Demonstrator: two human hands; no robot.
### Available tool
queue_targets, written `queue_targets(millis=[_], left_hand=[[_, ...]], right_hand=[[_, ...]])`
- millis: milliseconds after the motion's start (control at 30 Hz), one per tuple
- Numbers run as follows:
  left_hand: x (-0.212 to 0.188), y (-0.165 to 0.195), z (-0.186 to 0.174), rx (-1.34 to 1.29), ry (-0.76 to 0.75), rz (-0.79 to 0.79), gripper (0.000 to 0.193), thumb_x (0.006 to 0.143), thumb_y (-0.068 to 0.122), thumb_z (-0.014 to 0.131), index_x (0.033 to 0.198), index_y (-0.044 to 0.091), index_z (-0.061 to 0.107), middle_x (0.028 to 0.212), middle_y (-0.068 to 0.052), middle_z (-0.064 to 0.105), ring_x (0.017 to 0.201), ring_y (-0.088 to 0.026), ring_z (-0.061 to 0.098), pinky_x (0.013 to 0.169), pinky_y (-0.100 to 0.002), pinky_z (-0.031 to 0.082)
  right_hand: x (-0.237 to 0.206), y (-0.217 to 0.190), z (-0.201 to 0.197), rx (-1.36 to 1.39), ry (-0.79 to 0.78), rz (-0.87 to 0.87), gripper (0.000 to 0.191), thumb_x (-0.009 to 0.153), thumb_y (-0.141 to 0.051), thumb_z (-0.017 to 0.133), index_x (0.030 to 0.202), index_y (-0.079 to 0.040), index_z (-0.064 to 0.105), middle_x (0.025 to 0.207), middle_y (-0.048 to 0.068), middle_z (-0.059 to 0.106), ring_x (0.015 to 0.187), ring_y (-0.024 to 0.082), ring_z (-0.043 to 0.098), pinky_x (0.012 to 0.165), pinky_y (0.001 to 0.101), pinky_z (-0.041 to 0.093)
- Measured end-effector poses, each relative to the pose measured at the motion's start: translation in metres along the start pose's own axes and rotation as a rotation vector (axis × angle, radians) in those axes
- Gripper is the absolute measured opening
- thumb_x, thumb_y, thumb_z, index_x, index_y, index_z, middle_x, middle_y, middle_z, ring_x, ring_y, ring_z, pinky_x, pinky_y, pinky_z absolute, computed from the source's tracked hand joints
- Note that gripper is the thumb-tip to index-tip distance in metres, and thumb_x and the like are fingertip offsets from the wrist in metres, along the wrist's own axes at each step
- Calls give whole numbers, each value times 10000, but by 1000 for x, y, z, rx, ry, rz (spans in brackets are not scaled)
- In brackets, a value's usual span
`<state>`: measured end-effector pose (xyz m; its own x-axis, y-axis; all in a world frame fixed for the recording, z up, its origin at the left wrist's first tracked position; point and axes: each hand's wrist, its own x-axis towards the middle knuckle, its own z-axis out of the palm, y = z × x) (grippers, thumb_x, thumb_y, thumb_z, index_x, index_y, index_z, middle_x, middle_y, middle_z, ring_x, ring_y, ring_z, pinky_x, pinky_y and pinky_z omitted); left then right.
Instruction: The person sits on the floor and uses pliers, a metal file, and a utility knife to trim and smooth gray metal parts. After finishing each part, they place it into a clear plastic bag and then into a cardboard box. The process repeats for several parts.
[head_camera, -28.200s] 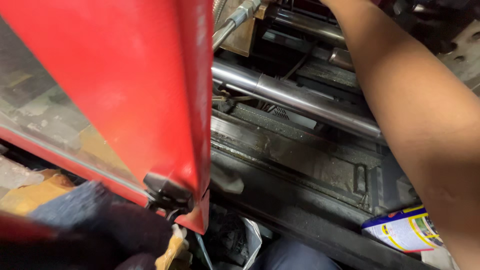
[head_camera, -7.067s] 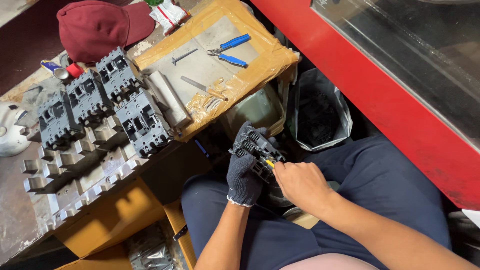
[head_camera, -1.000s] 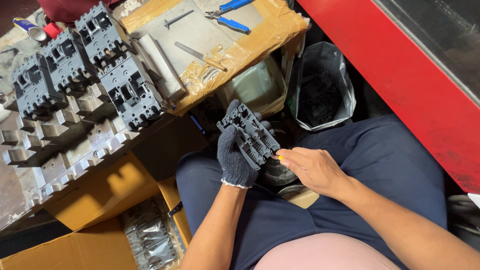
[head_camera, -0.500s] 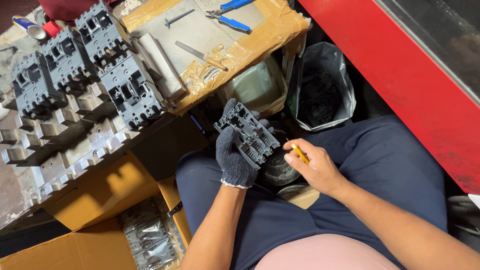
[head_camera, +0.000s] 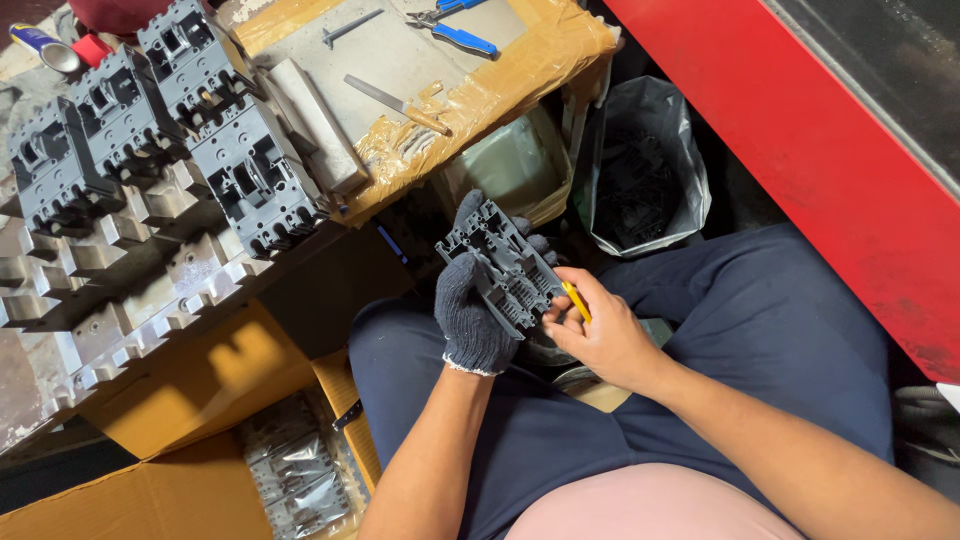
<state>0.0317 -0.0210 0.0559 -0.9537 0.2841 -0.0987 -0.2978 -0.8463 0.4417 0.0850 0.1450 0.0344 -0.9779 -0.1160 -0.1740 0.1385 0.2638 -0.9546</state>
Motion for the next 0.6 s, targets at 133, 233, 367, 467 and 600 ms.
queue_targets(millis=[133, 233, 367, 467, 600], left_hand=[[0, 3, 3, -27, -45, 7, 796, 935, 295, 614, 1651, 120, 313, 1388, -218, 588, 1216, -382, 620, 1061, -545, 512], [1, 9, 9, -84, -96, -14, 817, 903, 268, 603, 1646, 116, 300, 1448, -229, 560, 1273, -405, 600, 1105, -559, 488], [0, 17, 19, -112, -159, -10, 831, 890, 236, 594, 1654, 106, 293, 1471, -235, 546, 1290, -426, 585, 1128, -569, 462], [0, 18, 24, -116, -139, -5, 837, 885, 217, 589, 1657, 89, 293, 1465, -229, 542, 1290, -429, 582, 1136, -588, 455], [0, 18, 26, -142, -152, -23, 835, 896, 208, 586, 1668, 96, 287, 1463, -218, 546, 1288, -429, 583, 1144, -596, 454]], right_hand=[[-2, 4, -4, 58, 28, -67, 528, 864, -49, 671, 1369, -31, 518, 904, 58, 683, 682, 45, 619, 714, 220, 560], [-5, 1, -12, 14, 64, -114, 479, 878, -50, 655, 1344, -30, 545, 950, 62, 703, 700, 95, 582, 677, 259, 516], [-9, -12, -31, -22, 90, -245, 422, 952, -97, 556, 1367, -23, 536, 993, 59, 707, 835, 120, 654, 746, 272, 524], [-13, -22, -41, -72, 104, -290, 425, 970, -129, 512, 1375, -6, 552, 1014, 62, 700, 758, 140, 593, 723, 283, 499], [-18, -25, -43, -76, 86, -271, 426, 1015, -170, 487, 1392, 11, 566, 953, 65, 706, 704, 136, 604, 665, 270, 530]])
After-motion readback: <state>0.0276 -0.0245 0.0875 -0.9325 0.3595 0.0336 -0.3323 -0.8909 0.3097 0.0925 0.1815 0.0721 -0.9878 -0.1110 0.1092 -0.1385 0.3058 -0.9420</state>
